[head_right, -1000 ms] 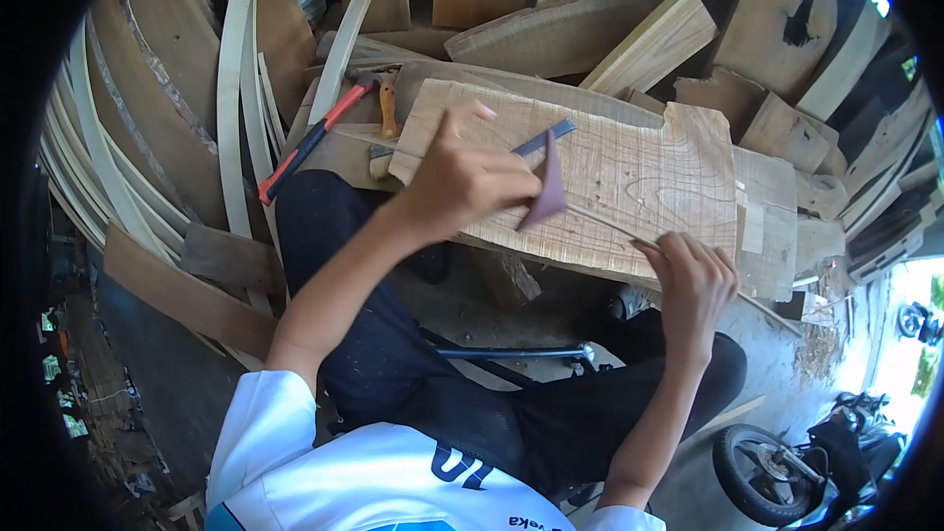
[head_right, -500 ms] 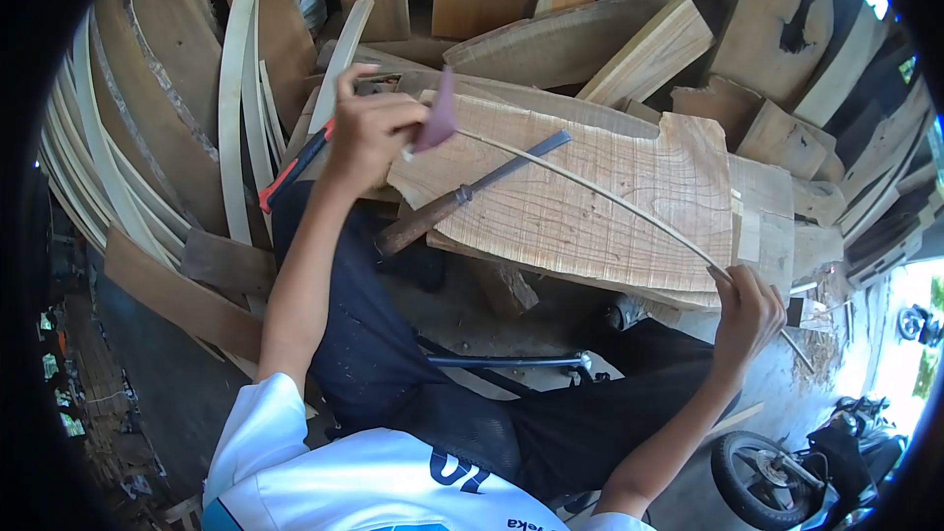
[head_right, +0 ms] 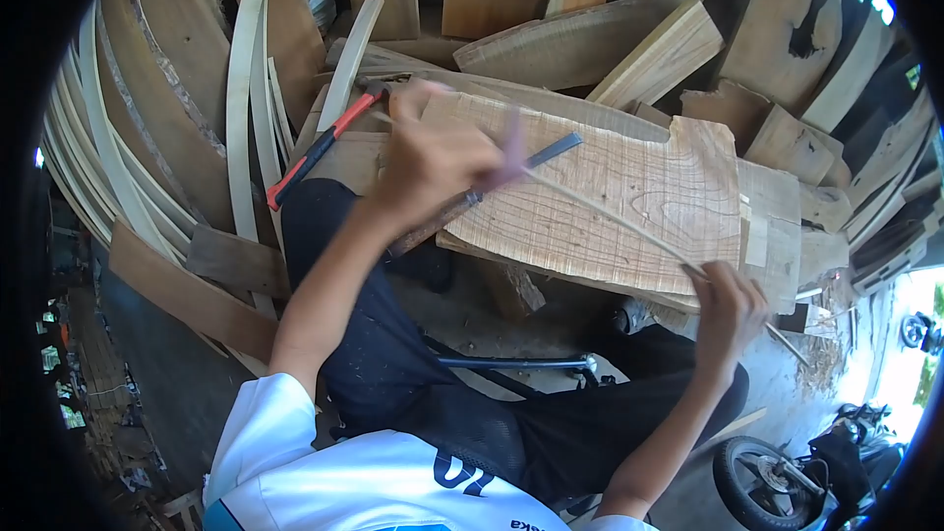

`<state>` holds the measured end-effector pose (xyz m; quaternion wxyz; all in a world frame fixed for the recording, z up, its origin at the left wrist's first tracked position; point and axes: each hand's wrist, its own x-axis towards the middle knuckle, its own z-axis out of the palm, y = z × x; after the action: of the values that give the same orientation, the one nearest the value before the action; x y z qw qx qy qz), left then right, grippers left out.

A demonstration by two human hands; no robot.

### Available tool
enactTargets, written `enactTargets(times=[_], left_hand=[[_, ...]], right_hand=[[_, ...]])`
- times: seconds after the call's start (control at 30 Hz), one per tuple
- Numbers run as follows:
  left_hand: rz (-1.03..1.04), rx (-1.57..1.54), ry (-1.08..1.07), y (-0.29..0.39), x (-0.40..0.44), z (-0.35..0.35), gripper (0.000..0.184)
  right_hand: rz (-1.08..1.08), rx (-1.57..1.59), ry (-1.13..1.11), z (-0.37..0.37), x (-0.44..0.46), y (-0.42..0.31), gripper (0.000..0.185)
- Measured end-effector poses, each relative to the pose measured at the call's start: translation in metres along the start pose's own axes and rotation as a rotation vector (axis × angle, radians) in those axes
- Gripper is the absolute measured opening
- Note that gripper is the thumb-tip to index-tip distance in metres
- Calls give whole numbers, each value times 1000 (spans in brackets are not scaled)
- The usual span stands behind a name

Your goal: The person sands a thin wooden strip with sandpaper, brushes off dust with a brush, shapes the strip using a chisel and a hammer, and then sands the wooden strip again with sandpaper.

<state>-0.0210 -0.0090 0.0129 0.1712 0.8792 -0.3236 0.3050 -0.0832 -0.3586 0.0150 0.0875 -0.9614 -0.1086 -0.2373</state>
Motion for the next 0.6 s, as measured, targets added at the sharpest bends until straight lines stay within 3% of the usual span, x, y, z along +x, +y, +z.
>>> enactTargets(times=[0.1,0.17,0.23,0.3,0.33,0.4,0.43,0.5,0.6], left_hand=[[105,-155,19,25,-3,31,8],[114,-95,34,-10,-8,14,8],[-112,62,37,-43,-14,-5,13],[-103,114,87,-38,-14,-2,13],[-94,63,1,-21,-9,0,11],[118,-56,91,17,-3,27,13],[135,16,-5,27,-7,29,15],[139,-79,60,10,-10,34,8],[-51,61,86,-38,-12,-3,10]], right_hand=[[-87,21,-44,5,1,-8,26],[-10,-41,6,1,-3,17,25],[63,-29,80,-1,-8,32,24],[70,-42,55,-2,-6,25,24],[27,-28,19,-4,-1,8,23],[-104,56,18,10,5,-12,23],[-43,51,-78,10,2,-7,19],[-30,44,-66,4,-1,8,19],[143,-4,-45,-14,-7,33,17]])
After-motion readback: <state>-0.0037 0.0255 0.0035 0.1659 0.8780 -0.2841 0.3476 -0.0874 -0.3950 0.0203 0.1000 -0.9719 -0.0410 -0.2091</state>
